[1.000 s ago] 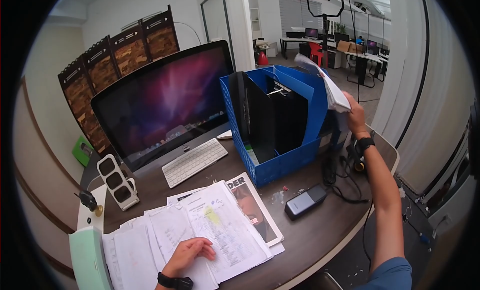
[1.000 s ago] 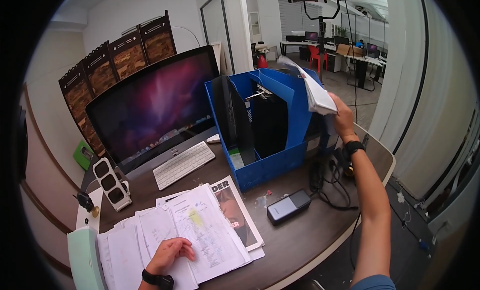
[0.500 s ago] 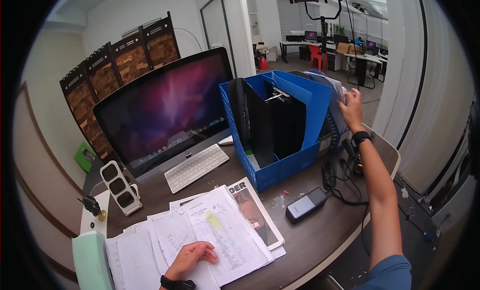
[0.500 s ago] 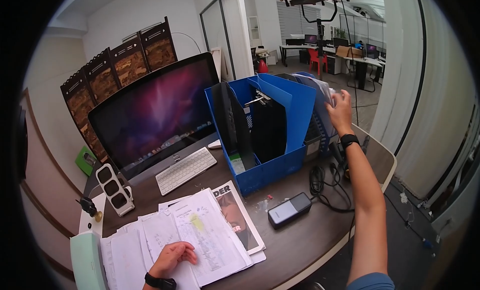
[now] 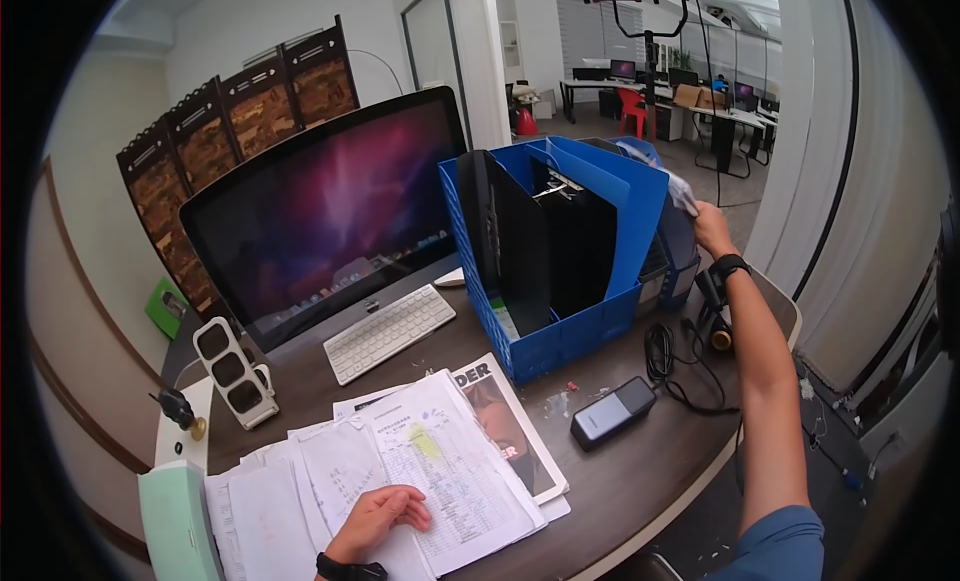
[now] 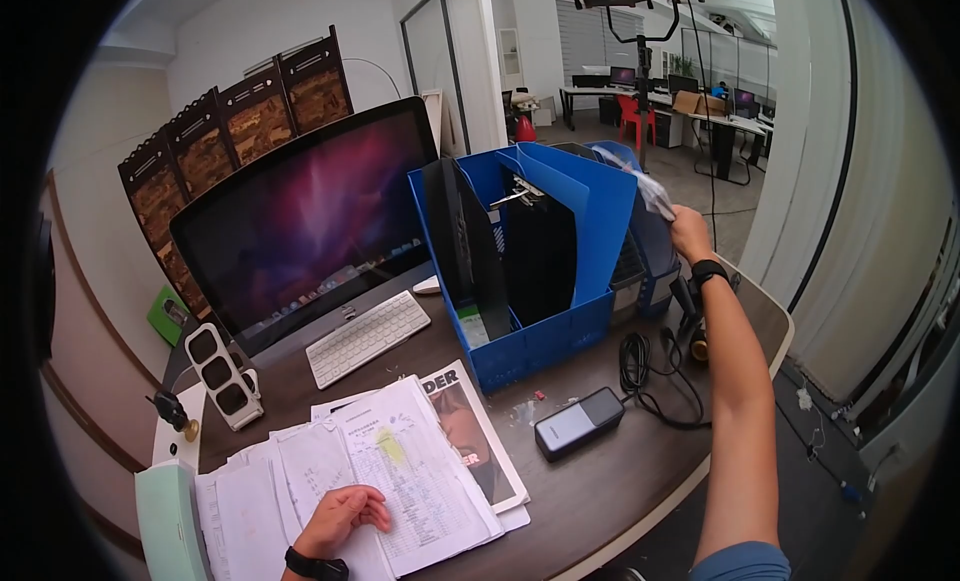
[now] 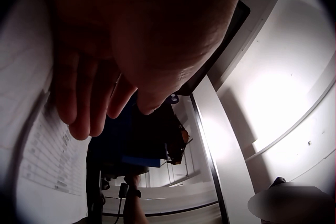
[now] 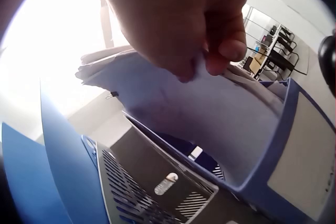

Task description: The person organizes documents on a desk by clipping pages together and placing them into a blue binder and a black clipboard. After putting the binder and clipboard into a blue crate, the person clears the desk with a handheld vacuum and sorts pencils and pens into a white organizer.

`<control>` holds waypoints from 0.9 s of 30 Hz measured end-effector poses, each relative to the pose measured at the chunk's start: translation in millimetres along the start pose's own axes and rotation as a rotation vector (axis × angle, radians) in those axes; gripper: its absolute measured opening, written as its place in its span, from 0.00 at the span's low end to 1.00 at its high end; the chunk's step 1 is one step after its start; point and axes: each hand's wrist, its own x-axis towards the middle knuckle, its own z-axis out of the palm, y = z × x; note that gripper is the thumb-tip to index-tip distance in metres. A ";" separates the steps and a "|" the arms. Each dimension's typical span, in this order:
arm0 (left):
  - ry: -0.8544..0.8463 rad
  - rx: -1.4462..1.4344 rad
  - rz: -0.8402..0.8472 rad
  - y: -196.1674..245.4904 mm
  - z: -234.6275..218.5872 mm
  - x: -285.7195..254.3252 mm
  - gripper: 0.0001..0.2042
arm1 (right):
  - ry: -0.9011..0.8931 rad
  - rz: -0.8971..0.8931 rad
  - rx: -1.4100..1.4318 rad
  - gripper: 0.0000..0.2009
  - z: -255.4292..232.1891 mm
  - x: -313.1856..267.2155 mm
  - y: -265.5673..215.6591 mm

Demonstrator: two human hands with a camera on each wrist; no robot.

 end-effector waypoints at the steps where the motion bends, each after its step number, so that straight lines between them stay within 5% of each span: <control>1: 0.004 -0.004 0.005 0.0 0.2 -0.1 0.19 | 0.067 0.053 0.111 0.14 -0.8 0.9 0.6; 3: 0.008 -0.010 0.003 -0.3 0.9 -0.1 0.19 | 0.104 0.267 0.379 0.16 -9.1 -0.5 -5.2; 6: 0.024 -0.003 -0.020 -0.1 0.7 -0.2 0.19 | 0.258 0.171 0.561 0.18 -8.6 0.2 -2.0; 17: 0.003 -0.041 0.019 -7.1 -2.3 1.0 0.16 | -0.015 0.308 0.528 0.19 -1.7 1.9 9.4; 21: 0.011 -0.045 0.009 -5.2 -3.2 2.3 0.16 | -0.118 0.260 0.575 0.16 -25.1 -8.4 -2.7; 23: -0.039 0.009 0.029 -6.8 -4.6 4.0 0.16 | -0.013 0.202 0.554 0.19 -42.7 -16.2 -6.9; 25: -0.054 0.036 0.035 -5.4 -3.1 5.8 0.15 | 0.093 0.137 0.574 0.20 -74.3 -41.6 -44.6; 27: -0.021 0.046 0.040 -6.5 -1.5 5.1 0.15 | -0.010 0.024 0.754 0.18 -91.0 -73.5 -87.9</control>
